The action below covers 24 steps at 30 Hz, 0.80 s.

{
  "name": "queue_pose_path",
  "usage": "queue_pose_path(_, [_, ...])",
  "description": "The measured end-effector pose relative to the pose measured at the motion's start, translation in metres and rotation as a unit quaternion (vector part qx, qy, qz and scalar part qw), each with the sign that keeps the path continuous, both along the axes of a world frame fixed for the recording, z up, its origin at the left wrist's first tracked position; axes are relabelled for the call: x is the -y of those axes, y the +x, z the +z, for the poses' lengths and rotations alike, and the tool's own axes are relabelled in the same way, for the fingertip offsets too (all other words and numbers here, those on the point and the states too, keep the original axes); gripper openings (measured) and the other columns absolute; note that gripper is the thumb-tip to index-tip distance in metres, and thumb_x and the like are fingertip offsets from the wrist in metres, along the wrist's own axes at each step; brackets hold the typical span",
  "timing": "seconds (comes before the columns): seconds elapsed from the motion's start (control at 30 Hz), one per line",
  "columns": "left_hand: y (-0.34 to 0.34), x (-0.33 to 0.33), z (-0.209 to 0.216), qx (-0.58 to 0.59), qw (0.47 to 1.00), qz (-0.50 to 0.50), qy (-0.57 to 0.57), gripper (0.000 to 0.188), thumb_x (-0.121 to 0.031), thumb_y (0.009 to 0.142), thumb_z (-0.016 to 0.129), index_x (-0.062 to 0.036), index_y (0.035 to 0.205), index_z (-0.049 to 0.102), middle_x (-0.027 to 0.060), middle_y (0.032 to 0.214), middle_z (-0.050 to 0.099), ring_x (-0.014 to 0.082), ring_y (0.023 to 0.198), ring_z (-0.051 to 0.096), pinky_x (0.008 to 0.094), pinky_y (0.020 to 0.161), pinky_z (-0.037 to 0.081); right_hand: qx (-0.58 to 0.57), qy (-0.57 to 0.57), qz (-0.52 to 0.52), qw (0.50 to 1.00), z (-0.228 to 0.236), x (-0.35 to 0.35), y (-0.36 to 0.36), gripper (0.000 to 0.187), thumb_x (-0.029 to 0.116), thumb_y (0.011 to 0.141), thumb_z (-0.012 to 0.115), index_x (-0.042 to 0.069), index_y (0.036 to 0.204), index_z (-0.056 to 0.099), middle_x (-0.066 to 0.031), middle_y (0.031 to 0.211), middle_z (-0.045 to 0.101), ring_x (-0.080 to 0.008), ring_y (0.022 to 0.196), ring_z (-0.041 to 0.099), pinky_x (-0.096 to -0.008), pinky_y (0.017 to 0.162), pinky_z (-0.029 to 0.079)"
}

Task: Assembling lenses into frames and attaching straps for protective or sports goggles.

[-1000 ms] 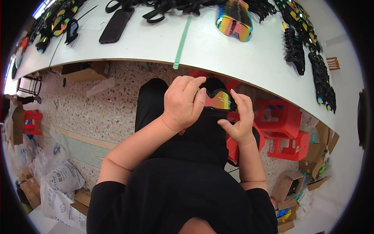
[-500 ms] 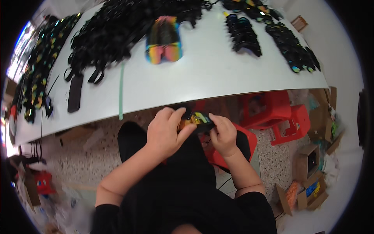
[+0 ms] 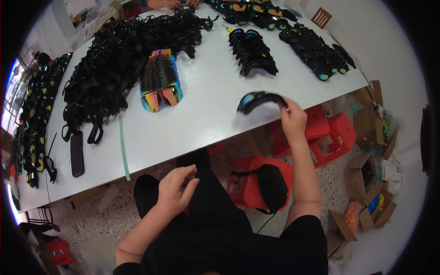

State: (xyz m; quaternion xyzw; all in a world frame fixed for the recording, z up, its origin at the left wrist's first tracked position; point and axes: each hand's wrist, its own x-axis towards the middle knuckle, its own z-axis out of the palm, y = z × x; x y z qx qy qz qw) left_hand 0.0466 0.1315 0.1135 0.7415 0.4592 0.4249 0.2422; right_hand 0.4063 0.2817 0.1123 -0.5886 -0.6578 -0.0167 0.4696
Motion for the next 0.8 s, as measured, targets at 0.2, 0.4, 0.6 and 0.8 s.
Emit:
queue_pose_path(0.2, [-0.017,0.028,-0.028,-0.004,0.997,0.036,-0.073,0.026,-0.003,0.084,0.071,0.0,0.109,0.066,0.013,0.094,0.07,0.0237,0.084,0.07,0.0302,0.072,0.055,0.086,-0.041,-0.08,0.992,-0.001,-0.097,0.044,0.024,0.025,0.091,0.061,0.01,0.108,0.069,-0.0153,0.091,0.07,-0.0361,0.083,0.066,-0.0431,0.073,0.051])
queue_pose_path(0.4, [-0.025,0.043,-0.037,0.006,0.993,0.06,-0.098,0.023,-0.002,0.086,0.069,0.0009,0.108,0.066,0.0123,0.093,0.07,0.0221,0.082,0.07,0.0291,0.07,0.055,0.13,-0.058,-0.115,0.983,-0.014,-0.121,0.038,0.024,0.025,0.09,0.062,0.011,0.109,0.069,-0.0146,0.093,0.07,-0.0355,0.083,0.066,-0.0423,0.073,0.052])
queue_pose_path(0.6, [-0.032,0.047,-0.037,0.003,0.989,0.068,-0.128,0.021,-0.003,0.086,0.069,0.0002,0.107,0.067,0.0123,0.093,0.07,0.0221,0.08,0.07,0.0291,0.069,0.055,-0.037,-0.004,0.01,0.999,-0.011,-0.068,0.024,0.028,0.011,0.084,0.072,0.002,0.111,0.069,-0.0115,0.098,0.069,-0.0202,0.076,0.068,-0.0308,0.069,0.054])
queue_pose_path(0.8, [-0.011,0.011,-0.017,0.131,0.978,-0.009,-0.159,0.022,-0.005,0.094,0.062,0.0041,0.114,0.062,0.0123,0.097,0.07,0.0171,0.081,0.07,0.0273,0.072,0.056,0.138,0.223,0.053,0.963,0.025,-0.01,-0.048,0.036,0.008,0.075,0.081,0.005,0.108,0.07,-0.0095,0.093,0.064,-0.0256,0.078,0.064,-0.035,0.068,0.054])
